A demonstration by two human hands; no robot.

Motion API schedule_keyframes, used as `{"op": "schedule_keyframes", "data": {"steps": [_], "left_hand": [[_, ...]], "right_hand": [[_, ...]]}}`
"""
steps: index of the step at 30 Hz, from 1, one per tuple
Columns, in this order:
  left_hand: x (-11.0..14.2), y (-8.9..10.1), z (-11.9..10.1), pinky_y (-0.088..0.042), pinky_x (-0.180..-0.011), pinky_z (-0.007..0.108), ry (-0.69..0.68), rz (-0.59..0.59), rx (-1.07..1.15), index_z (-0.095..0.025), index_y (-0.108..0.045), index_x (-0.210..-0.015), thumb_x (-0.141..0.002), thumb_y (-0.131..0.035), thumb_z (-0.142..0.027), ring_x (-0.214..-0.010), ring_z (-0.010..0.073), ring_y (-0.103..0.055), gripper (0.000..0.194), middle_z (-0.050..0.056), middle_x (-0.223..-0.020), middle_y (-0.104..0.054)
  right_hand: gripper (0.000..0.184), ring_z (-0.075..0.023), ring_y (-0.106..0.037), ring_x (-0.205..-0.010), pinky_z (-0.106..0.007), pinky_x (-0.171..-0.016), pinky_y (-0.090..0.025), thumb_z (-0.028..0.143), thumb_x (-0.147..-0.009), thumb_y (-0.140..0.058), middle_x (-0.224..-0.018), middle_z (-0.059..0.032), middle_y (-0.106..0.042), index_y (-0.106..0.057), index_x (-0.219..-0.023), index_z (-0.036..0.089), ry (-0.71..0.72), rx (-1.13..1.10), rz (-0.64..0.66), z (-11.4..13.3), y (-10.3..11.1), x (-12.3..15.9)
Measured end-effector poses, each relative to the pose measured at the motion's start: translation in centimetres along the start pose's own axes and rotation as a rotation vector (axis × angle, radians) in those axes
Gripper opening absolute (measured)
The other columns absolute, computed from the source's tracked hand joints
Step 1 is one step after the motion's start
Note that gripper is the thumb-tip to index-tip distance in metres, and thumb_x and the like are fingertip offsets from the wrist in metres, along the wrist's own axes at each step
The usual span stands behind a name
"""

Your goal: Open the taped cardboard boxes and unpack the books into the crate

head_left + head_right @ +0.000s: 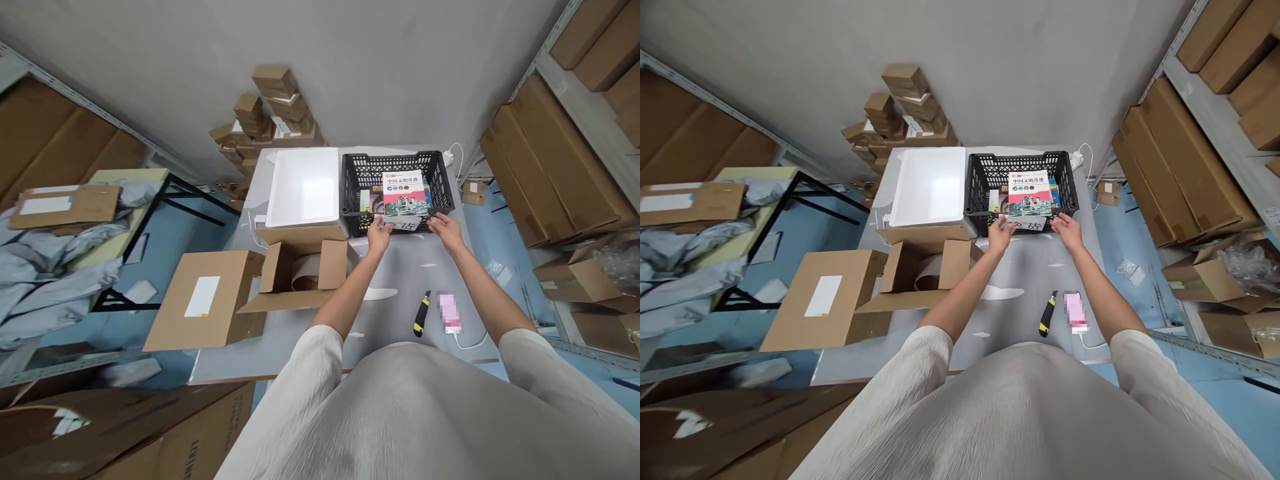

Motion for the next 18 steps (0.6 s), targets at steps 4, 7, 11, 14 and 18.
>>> {"op": "schedule_keyframes", "data": {"steps": [4,7,11,14,18], "left_hand": [[-0.1,-0.4,1.8,-0.067,-0.103,0.041,0.037,0.036,-0.101,-0.013,-0.075,-0.142,-0.095,-0.073,-0.01,-0.114,0.0276,-0.083,0.047,0.015,-0.128,-0.082],[0.4,-0.3,3.0,-0.067,-0.102,0.041,0.023,0.058,-0.17,-0.013,-0.078,-0.137,-0.096,-0.075,-0.014,-0.107,0.0267,-0.083,0.042,0.012,-0.111,-0.084],[1.0,0.3,3.4,-0.067,-0.099,0.042,-0.004,0.059,-0.216,-0.013,-0.079,-0.134,-0.097,-0.08,-0.023,-0.101,0.0262,-0.082,0.038,0.011,-0.106,-0.084],[1.9,1.2,2.8,-0.066,-0.1,0.042,-0.03,0.072,-0.226,-0.015,-0.079,-0.134,-0.099,-0.078,-0.024,-0.102,0.025,-0.081,0.037,0.013,-0.118,-0.084],[3.7,3.1,1.4,-0.063,-0.107,0.042,-0.083,0.084,-0.252,-0.02,-0.08,-0.131,-0.099,-0.074,-0.022,-0.111,0.0249,-0.08,0.033,0.012,-0.132,-0.082]], "right_hand": [[0.029,-0.0254,-0.084,-0.113,-0.044,-0.109,-0.068,0.024,-0.086,-0.088,-0.116,-0.0117,-0.086,-0.075,-0.111,0.021,-0.089,0.007,0.019,-2.2,0.0,-0.2],[0.021,-0.0253,-0.084,-0.109,-0.047,-0.111,-0.067,0.019,-0.088,-0.085,-0.112,-0.0114,-0.086,-0.076,-0.106,0.02,-0.134,0.0,0.035,-3.7,0.0,0.4],[0.018,-0.0251,-0.085,-0.108,-0.048,-0.111,-0.067,0.02,-0.089,-0.085,-0.107,-0.0095,-0.087,-0.077,-0.104,0.021,-0.152,0.012,0.074,-4.5,-0.7,1.4],[0.016,-0.024,-0.085,-0.107,-0.047,-0.111,-0.067,0.02,-0.09,-0.085,-0.105,-0.0087,-0.087,-0.076,-0.104,0.022,-0.159,0.031,0.105,-4.5,-1.7,2.5],[0.015,-0.0228,-0.085,-0.105,-0.045,-0.109,-0.067,0.019,-0.09,-0.083,-0.104,-0.0082,-0.087,-0.076,-0.103,0.022,-0.16,0.057,0.139,-4.2,-3.3,4.4]]}}
Point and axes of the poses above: each hand's wrist, its own x-axis away from the middle knuckle, its own y-axis out of the back of the hand, z = x × y, the point moved 6 cm from there along -x, towards the middle knuckle
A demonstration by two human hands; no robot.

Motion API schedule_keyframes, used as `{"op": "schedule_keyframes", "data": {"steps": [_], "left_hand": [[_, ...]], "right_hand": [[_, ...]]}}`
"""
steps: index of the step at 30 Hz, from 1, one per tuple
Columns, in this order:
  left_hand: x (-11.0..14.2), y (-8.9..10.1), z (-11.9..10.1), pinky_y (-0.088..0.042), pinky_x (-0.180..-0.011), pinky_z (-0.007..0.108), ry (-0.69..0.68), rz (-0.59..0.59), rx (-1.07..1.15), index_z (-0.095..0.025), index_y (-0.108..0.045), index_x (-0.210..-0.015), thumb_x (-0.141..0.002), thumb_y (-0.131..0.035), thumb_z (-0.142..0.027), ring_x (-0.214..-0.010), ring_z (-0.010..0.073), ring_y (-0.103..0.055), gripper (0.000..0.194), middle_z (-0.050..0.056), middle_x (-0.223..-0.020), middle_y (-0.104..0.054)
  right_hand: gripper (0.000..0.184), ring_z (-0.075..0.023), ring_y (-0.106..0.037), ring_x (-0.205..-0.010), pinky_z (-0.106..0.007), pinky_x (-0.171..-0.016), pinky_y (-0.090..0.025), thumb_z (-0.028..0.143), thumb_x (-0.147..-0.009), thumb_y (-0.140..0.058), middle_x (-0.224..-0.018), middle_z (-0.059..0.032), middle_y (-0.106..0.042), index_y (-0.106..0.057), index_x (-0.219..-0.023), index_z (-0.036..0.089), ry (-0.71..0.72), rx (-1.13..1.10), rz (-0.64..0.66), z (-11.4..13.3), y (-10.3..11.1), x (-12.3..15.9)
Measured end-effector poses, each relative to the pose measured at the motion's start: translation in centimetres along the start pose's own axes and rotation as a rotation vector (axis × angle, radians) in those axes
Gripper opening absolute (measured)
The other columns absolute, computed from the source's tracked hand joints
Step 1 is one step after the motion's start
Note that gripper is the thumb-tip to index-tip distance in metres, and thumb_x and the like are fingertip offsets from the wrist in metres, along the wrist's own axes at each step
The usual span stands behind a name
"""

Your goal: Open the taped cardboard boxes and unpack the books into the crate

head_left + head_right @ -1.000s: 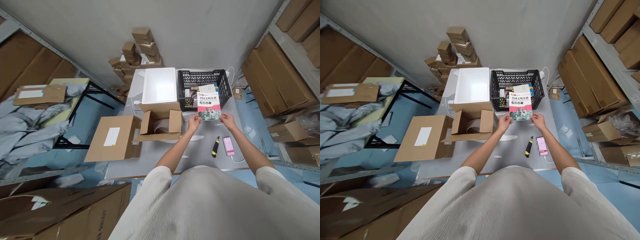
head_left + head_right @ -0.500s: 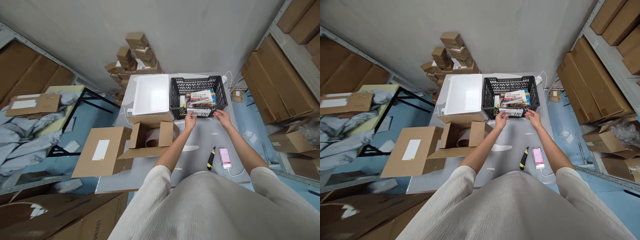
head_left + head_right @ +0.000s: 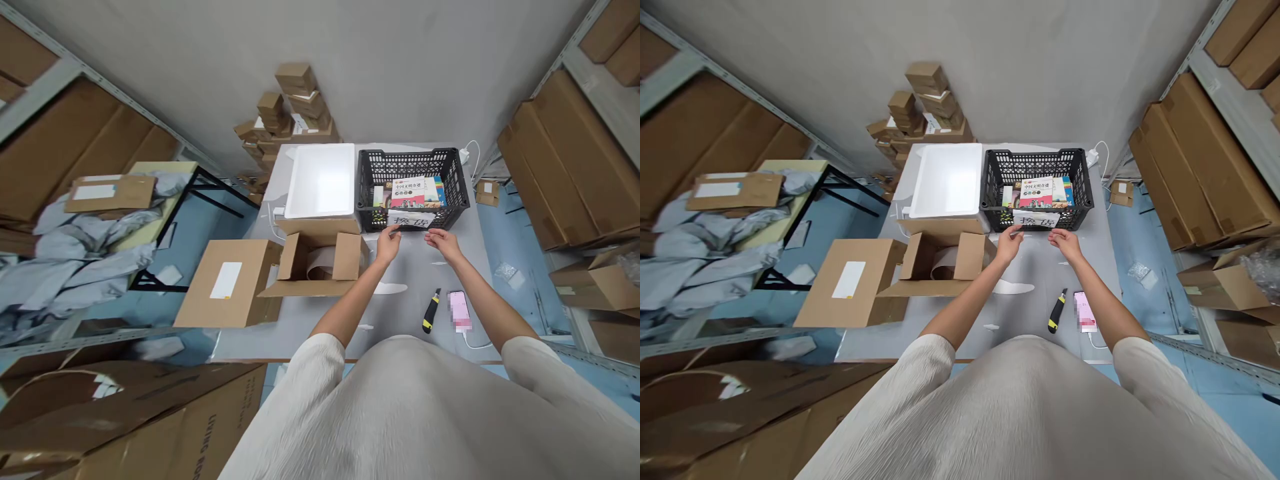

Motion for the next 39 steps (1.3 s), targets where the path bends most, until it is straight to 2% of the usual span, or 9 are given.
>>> {"op": "schedule_keyframes", "data": {"steps": [10,13,19,23,27,31,33,35,39], "left_hand": [[6.7,6.1,-3.6,-0.06,-0.111,0.042,-0.178,0.108,-0.022,-0.019,-0.082,-0.113,-0.097,-0.069,-0.013,-0.112,0.0251,-0.079,0.022,0.012,-0.122,-0.084],[8.9,9.7,-5.1,-0.06,-0.111,0.041,-0.235,0.124,-0.087,-0.02,-0.082,-0.117,-0.099,-0.07,-0.015,-0.112,0.0257,-0.078,0.023,0.01,-0.122,-0.084],[11.6,20.0,-6.3,-0.059,-0.11,0.037,-0.313,0.052,-0.248,-0.02,-0.08,-0.127,-0.104,-0.062,-0.017,-0.122,0.0261,-0.077,0.03,0.011,-0.131,-0.082],[13.2,26.4,-5.0,-0.058,-0.113,0.038,-0.318,0.058,-0.359,-0.021,-0.078,-0.135,-0.106,-0.063,-0.028,-0.127,0.0274,-0.075,0.033,0.011,-0.138,-0.079],[14.3,31.7,-2.5,-0.048,-0.125,0.044,-0.233,0.108,-0.567,-0.023,-0.078,-0.134,-0.094,-0.081,-0.042,-0.139,0.0354,-0.068,0.045,0.013,-0.143,-0.077],[14.5,35.4,0.1,-0.024,-0.139,0.055,-0.16,0.155,-0.737,-0.025,-0.073,-0.142,-0.066,-0.103,-0.042,-0.158,0.0437,-0.051,0.083,0.016,-0.151,-0.072],[14.2,36.7,1.2,-0.017,-0.14,0.059,-0.138,0.151,-0.762,-0.025,-0.07,-0.146,-0.064,-0.104,-0.037,-0.164,0.0451,-0.043,0.09,0.018,-0.157,-0.068],[13.7,37.6,2.0,-0.02,-0.138,0.06,-0.125,0.118,-0.737,-0.025,-0.068,-0.148,-0.072,-0.1,-0.033,-0.161,0.0443,-0.048,0.083,0.018,-0.157,-0.069],[12.4,38.9,3.1,-0.043,-0.127,0.05,-0.1,-0.007,-0.565,-0.024,-0.063,-0.153,-0.092,-0.082,-0.031,-0.141,0.0359,-0.068,0.063,0.016,-0.148,-0.074]], "right_hand": [[0.023,-0.0207,-0.082,-0.095,-0.038,-0.092,-0.068,0.034,-0.084,-0.086,-0.104,-0.008,-0.087,-0.078,-0.101,0.022,0.058,0.191,0.087,-0.3,-6.0,5.4],[0.026,-0.0208,-0.081,-0.092,-0.039,-0.092,-0.066,0.038,-0.081,-0.087,-0.104,-0.0085,-0.086,-0.078,-0.1,0.022,0.069,0.22,0.12,-0.3,-8.2,6.8],[0.025,-0.0209,-0.079,-0.093,-0.039,-0.093,-0.063,0.037,-0.083,-0.085,-0.105,-0.009,-0.086,-0.078,-0.101,0.021,0.093,0.26,0.192,0.1,-13.6,9.2],[0.03,-0.0242,-0.08,-0.098,-0.045,-0.098,-0.064,0.046,-0.087,-0.086,-0.11,-0.0102,-0.086,-0.081,-0.103,0.022,0.125,0.327,0.257,-0.2,-17.0,11.2],[0.046,-0.0327,-0.076,-0.126,-0.056,-0.118,-0.056,0.061,-0.088,-0.087,-0.131,-0.0119,-0.083,-0.084,-0.114,0.024,0.223,0.408,0.394,-0.4,-19.8,13.5],[0.073,-0.038,-0.062,-0.151,-0.059,-0.134,-0.04,0.053,-0.067,-0.105,-0.153,-0.012,-0.074,-0.083,-0.132,0.027,0.241,0.548,0.516,-1.3,-21.1,15.5],[0.086,-0.0392,-0.058,-0.155,-0.057,-0.136,-0.037,0.048,-0.058,-0.111,-0.159,-0.0125,-0.07,-0.081,-0.136,0.027,0.233,0.609,0.534,-1.8,-21.2,16.0],[0.088,-0.0392,-0.057,-0.156,-0.055,-0.137,-0.036,0.048,-0.058,-0.11,-0.161,-0.0129,-0.068,-0.079,-0.138,0.027,0.216,0.632,0.508,-2.3,-21.1,16.2],[0.082,-0.0371,-0.063,-0.149,-0.056,-0.131,-0.042,0.059,-0.079,-0.096,-0.156,-0.0147,-0.071,-0.071,-0.149,0.026,0.178,0.63,0.362,-3.0,-20.7,15.6]]}}
Point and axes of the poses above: each hand's wrist, its own x-axis away from the middle knuckle, its own y-axis out of the back of the hand, z = x × y, the point moved 6 cm from there along -x, towards the middle knuckle
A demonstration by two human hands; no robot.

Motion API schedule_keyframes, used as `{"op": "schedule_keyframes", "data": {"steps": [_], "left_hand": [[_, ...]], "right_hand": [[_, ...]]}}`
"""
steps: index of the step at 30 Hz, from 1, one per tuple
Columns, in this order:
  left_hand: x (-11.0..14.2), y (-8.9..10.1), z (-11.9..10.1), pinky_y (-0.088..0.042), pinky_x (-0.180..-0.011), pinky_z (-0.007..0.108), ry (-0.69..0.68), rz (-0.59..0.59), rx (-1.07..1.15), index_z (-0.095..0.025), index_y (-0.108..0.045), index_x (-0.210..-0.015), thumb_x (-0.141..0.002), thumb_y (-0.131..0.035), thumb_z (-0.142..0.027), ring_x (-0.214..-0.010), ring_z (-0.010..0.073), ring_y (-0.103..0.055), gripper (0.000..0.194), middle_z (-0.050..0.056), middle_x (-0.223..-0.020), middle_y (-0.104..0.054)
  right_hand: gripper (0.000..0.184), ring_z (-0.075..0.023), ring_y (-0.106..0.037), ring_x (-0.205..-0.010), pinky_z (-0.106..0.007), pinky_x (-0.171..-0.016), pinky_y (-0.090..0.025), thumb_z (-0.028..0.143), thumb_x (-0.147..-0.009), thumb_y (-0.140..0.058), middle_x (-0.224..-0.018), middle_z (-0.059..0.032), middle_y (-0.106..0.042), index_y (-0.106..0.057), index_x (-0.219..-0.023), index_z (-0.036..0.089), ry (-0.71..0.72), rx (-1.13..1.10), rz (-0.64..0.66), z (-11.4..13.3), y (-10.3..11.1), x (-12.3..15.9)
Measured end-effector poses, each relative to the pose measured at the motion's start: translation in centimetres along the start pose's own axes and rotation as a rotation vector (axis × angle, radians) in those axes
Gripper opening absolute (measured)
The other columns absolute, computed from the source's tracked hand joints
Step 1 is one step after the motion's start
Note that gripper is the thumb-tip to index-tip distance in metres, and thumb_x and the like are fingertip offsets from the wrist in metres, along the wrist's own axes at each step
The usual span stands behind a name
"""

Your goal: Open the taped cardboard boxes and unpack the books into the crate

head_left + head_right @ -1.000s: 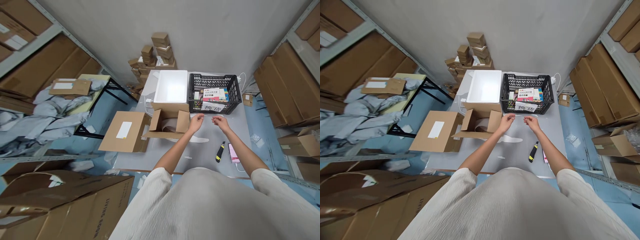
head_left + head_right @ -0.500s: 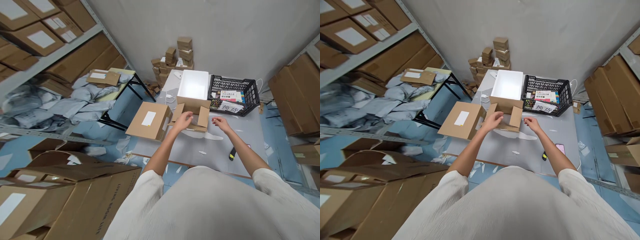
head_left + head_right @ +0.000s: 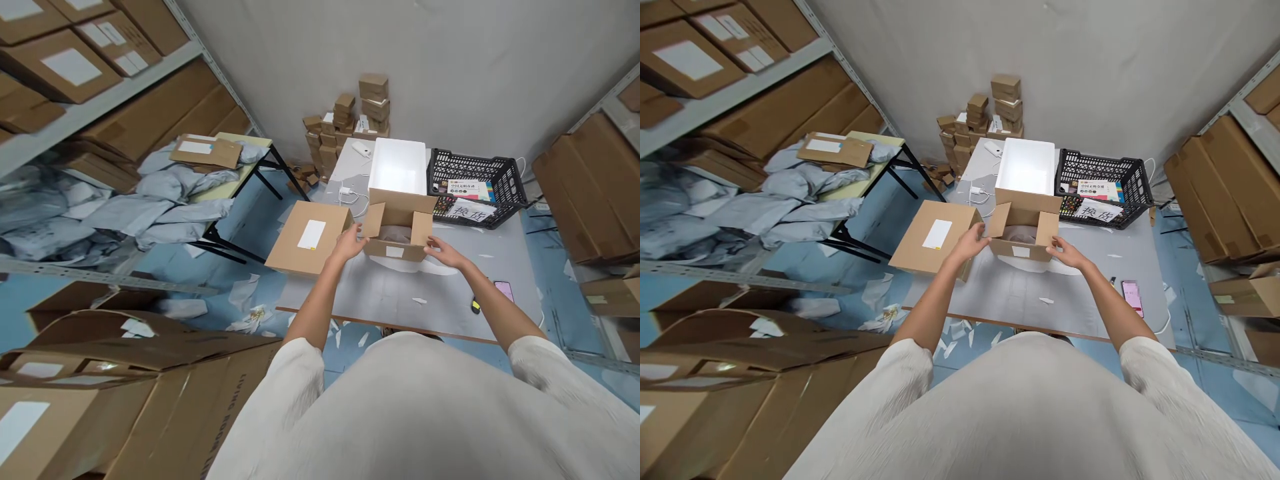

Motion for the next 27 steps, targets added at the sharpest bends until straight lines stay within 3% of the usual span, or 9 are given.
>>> {"op": "schedule_keyframes", "data": {"steps": [4,8,15,18,21,24,27], "left_hand": [[-1.0,-0.9,1.3,-0.051,-0.12,0.044,0.099,-0.119,0.198,-0.02,-0.057,-0.158,-0.102,-0.068,-0.032,-0.139,0.0296,-0.07,0.058,0.017,-0.145,-0.076],[-1.7,-3.0,2.2,-0.053,-0.117,0.044,0.186,-0.15,0.295,-0.019,-0.057,-0.156,-0.103,-0.064,-0.027,-0.131,0.0283,-0.074,0.054,0.016,-0.139,-0.078],[-2.4,-4.3,2.2,-0.052,-0.118,0.045,0.192,-0.198,0.186,-0.018,-0.063,-0.148,-0.105,-0.061,-0.029,-0.136,0.0325,-0.069,0.044,0.02,-0.14,-0.074],[-2.5,-4.5,2.3,-0.051,-0.118,0.047,0.219,-0.181,0.099,-0.017,-0.064,-0.148,-0.103,-0.061,-0.028,-0.137,0.0358,-0.068,0.046,0.022,-0.142,-0.072],[-2.4,-4.9,2.8,-0.05,-0.118,0.051,0.273,-0.178,0.058,-0.016,-0.066,-0.145,-0.1,-0.063,-0.026,-0.138,0.0393,-0.067,0.046,0.025,-0.144,-0.07],[-2.3,-5.5,2.8,-0.05,-0.118,0.05,0.253,-0.185,0.09,-0.017,-0.073,-0.132,-0.101,-0.063,-0.027,-0.136,0.0396,-0.068,0.034,0.022,-0.133,-0.076],[-2.0,-5.8,2.6,-0.05,-0.117,0.047,0.207,-0.2,0.115,-0.018,-0.077,-0.121,-0.103,-0.063,-0.028,-0.133,0.0395,-0.069,0.026,0.02,-0.123,-0.079]], "right_hand": [[0.072,-0.034,-0.074,-0.122,-0.05,-0.116,-0.053,0.065,-0.094,-0.078,-0.13,-0.0149,-0.081,-0.07,-0.149,0.019,-0.035,0.134,-0.181,0.0,0.4,-1.2],[0.062,-0.0321,-0.075,-0.102,-0.045,-0.101,-0.057,0.066,-0.099,-0.067,-0.099,-0.0095,-0.08,-0.076,-0.137,0.018,-0.061,0.258,-0.32,0.4,0.8,-2.3],[0.058,-0.033,-0.076,-0.108,-0.041,-0.097,-0.057,0.064,-0.094,-0.072,-0.109,-0.0118,-0.082,-0.073,-0.133,0.02,-0.165,0.27,-0.43,0.0,0.9,-2.8],[0.047,-0.0327,-0.076,-0.114,-0.041,-0.1,-0.057,0.049,-0.091,-0.077,-0.116,-0.0118,-0.083,-0.071,-0.13,0.022,-0.213,0.296,-0.444,-0.6,0.6,-2.9],[0.046,-0.0311,-0.076,-0.112,-0.041,-0.103,-0.057,0.032,-0.083,-0.079,-0.107,-0.0087,-0.085,-0.07,-0.128,0.024,-0.228,0.274,-0.438,-1.5,0.0,-3.0],[0.042,-0.0306,-0.077,-0.11,-0.044,-0.106,-0.058,0.029,-0.08,-0.075,-0.103,-0.0079,-0.085,-0.073,-0.122,0.024,-0.196,0.221,-0.451,-2.0,-0.5,-2.7],[0.039,-0.032,-0.078,-0.111,-0.046,-0.108,-0.058,0.028,-0.081,-0.07,-0.113,-0.0118,-0.085,-0.078,-0.119,0.021,-0.177,0.211,-0.464,-1.8,-0.6,-2.3]]}}
Point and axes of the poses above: each hand's wrist, its own x-axis away from the middle knuckle, its own y-axis out of the back of the hand, z = x × y, the point moved 6 cm from there along -x, towards the middle knuckle
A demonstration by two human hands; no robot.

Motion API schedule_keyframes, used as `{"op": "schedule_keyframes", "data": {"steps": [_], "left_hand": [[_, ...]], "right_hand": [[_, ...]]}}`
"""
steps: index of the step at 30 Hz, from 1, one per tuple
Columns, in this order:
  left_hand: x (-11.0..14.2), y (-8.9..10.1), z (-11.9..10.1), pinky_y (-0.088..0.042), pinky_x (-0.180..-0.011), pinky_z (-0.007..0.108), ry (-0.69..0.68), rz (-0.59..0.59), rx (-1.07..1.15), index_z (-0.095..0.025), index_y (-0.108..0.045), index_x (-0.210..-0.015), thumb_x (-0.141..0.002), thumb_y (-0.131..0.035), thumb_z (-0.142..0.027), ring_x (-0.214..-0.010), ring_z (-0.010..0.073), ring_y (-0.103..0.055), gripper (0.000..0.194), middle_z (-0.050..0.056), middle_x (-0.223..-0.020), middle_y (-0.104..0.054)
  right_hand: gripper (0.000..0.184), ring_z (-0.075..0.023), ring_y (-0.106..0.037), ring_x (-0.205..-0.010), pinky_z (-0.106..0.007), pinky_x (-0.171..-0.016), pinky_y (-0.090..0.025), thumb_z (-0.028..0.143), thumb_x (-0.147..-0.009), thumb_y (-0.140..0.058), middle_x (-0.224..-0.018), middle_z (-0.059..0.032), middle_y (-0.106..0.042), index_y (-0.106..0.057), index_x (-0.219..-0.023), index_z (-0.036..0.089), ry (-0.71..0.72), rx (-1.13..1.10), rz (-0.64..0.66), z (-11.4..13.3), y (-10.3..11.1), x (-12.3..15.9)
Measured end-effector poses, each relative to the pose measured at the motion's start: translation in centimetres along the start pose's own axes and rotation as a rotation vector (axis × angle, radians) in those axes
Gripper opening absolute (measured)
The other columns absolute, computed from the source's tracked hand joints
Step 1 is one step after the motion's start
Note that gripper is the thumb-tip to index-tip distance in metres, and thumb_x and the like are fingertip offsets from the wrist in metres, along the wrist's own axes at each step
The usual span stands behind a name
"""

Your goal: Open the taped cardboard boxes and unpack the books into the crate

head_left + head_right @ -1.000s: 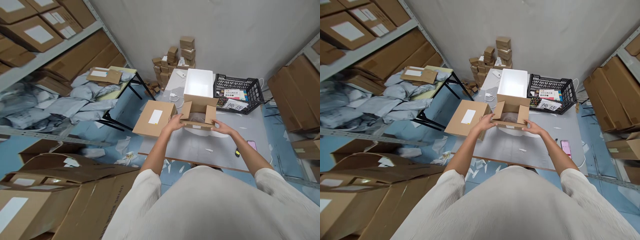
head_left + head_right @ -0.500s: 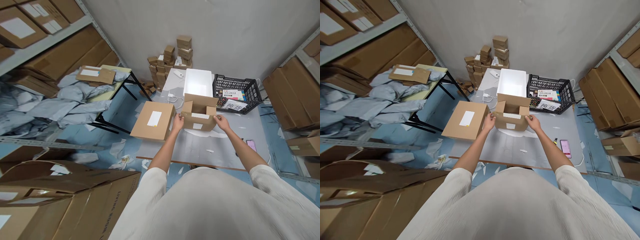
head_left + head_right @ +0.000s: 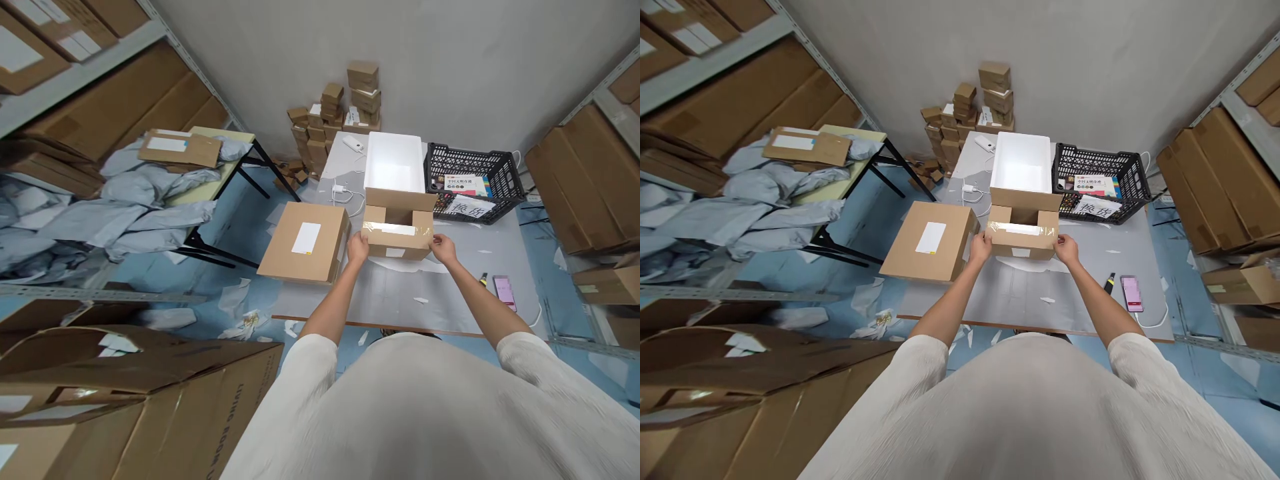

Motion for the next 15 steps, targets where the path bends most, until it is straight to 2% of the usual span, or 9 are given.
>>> {"op": "schedule_keyframes", "data": {"steps": [8,15], "left_hand": [[2.0,1.0,-1.9,-0.052,-0.114,0.047,-0.093,0.007,-0.043,-0.016,-0.077,-0.131,-0.108,-0.056,-0.028,-0.13,0.0394,-0.069,0.034,0.021,-0.129,-0.076],[4.5,1.3,-5.7,-0.055,-0.107,0.043,-0.201,-0.013,0.0,-0.018,-0.076,-0.134,-0.107,-0.061,-0.031,-0.117,0.0348,-0.073,0.034,0.016,-0.125,-0.076]], "right_hand": [[0.046,-0.0307,-0.079,-0.1,-0.048,-0.105,-0.062,0.032,-0.085,-0.066,-0.118,-0.0141,-0.085,-0.081,-0.126,0.017,0.052,-0.114,-0.083,0.3,2.7,1.4],[0.051,-0.0323,-0.077,-0.1,-0.052,-0.104,-0.061,0.037,-0.083,-0.067,-0.119,-0.0162,-0.083,-0.08,-0.127,0.015,0.078,-0.236,-0.171,-1.4,5.9,2.7]]}}
Point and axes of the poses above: each hand's wrist, its own x-axis away from the middle knuckle, its own y-axis out of the back of the hand, z = x × y, the point moved 6 cm from there along -x, towards the middle knuckle
